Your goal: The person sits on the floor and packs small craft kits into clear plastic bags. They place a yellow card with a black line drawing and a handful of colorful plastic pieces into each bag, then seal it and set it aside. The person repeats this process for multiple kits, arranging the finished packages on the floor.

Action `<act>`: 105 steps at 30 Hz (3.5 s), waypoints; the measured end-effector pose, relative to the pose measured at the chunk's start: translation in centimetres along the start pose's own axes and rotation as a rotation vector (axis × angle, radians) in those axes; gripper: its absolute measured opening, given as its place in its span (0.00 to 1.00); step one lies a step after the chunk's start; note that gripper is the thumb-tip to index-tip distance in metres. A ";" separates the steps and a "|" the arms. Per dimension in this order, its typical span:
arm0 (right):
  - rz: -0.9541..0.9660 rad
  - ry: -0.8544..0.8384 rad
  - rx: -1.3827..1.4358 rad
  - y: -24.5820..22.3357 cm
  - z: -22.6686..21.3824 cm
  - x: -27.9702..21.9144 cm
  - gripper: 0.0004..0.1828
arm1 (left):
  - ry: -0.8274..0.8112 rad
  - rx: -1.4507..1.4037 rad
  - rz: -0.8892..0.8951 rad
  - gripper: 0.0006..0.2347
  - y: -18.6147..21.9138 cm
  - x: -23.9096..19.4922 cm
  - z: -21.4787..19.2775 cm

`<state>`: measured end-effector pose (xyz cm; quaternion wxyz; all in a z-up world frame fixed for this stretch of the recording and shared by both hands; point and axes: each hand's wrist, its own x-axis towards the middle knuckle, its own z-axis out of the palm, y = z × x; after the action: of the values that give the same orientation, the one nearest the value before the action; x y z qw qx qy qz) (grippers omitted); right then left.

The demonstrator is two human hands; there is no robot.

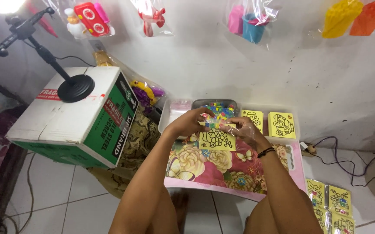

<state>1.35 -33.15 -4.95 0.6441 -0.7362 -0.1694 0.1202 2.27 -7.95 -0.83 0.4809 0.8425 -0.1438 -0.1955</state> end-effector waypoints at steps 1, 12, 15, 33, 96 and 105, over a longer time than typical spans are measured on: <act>0.000 0.006 -0.001 -0.1 0.0 0.0 0.11 | -0.005 0.001 0.004 0.22 0.2 -0.3 0.2; -0.009 0.095 0.038 1.7 -0.5 2.8 0.09 | 0.089 -0.494 0.007 0.11 -4.6 2.9 1.9; -0.012 0.119 0.066 0.5 -0.1 3.1 0.08 | 0.144 -0.610 0.048 0.10 -5.9 3.5 3.7; 0.234 0.426 0.273 5.4 -1.8 6.7 0.22 | 0.517 -1.122 0.094 0.10 -8.8 7.0 4.1; -0.156 -0.273 -1.182 5.9 8.0 7.6 0.11 | 0.543 -1.190 0.122 0.11 -10.9 8.9 2.5; -0.276 -0.403 -1.132 14.8 9.2 8.6 0.08 | 0.551 -1.205 0.100 0.11 -10.8 8.5 2.4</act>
<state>6.99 -23.01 -20.51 0.1183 -0.8980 -0.4189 0.0638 9.18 -8.09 -12.88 0.8955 0.4378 0.0800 0.0031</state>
